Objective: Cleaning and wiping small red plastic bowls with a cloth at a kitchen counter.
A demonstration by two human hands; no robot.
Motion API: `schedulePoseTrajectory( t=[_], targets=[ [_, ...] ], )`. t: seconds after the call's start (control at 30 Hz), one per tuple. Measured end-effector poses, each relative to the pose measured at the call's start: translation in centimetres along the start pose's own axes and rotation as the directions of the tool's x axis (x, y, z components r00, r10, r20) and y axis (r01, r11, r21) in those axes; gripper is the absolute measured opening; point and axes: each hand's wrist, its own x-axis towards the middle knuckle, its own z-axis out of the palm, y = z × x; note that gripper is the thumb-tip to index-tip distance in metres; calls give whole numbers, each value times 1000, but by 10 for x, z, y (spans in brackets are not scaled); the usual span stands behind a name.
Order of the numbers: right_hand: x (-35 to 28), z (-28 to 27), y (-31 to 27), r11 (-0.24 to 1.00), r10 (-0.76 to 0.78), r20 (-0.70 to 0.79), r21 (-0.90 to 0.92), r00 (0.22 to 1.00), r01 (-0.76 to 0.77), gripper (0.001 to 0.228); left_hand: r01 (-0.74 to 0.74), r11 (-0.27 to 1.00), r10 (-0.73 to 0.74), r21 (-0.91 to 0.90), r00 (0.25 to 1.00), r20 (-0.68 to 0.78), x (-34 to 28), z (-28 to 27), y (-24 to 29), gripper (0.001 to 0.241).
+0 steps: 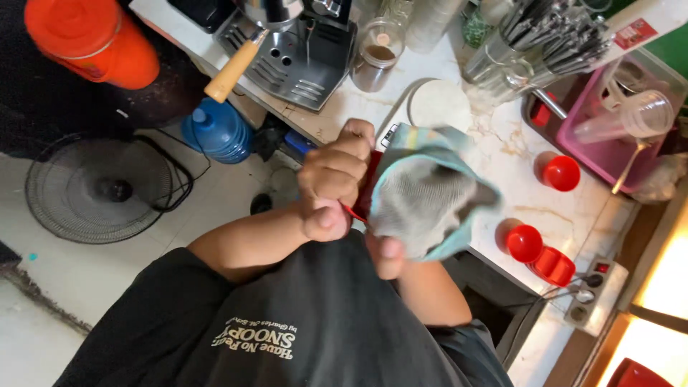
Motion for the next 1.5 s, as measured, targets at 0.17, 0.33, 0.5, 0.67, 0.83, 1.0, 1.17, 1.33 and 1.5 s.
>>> schedulePoseTrajectory(
  t=[0.17, 0.33, 0.5, 0.67, 0.83, 1.0, 1.17, 1.33, 1.5],
  targets=[
    [20, 22, 13, 992, -50, 160, 121, 986, 31, 59, 278, 785, -408, -553, 904, -126, -14, -13, -11, 64],
    [29, -5, 35, 978, -64, 100, -192, 993, 82, 60, 262, 951, -281, -167, 954, -106, 14, -57, -25, 62],
    [51, 58, 54, 999, -20, 81, -43, 996, 24, 64, -169, 976, 164, 135, 985, 48, 28, -93, -19, 58],
    [68, 111, 62, 996, 2, 34, 88, 999, -5, 81, 143, 870, -250, -473, 953, -172, 19, -105, -15, 63],
    [87, 123, 81, 997, 42, -8, 63, 999, -42, 99, 294, 836, -397, -464, 907, -140, 30, -137, -27, 57],
    [93, 132, 93, 995, 25, 18, 100, 1000, -26, 97, 78, 995, -74, -55, 995, 62, 63, -165, -21, 57],
    [88, 143, 103, 991, -15, 2, 132, 1000, 14, 96, 200, 788, -268, -582, 963, -33, 58, -169, -33, 55],
    [89, 158, 106, 984, -70, -12, 164, 997, 71, 94, 317, 435, -511, -843, 858, 59, 43, -177, -37, 56],
    [85, 157, 107, 946, -71, -158, -324, 985, 16, 97, 337, 913, -279, -231, 927, 249, 100, -195, -27, 57]
  ],
)
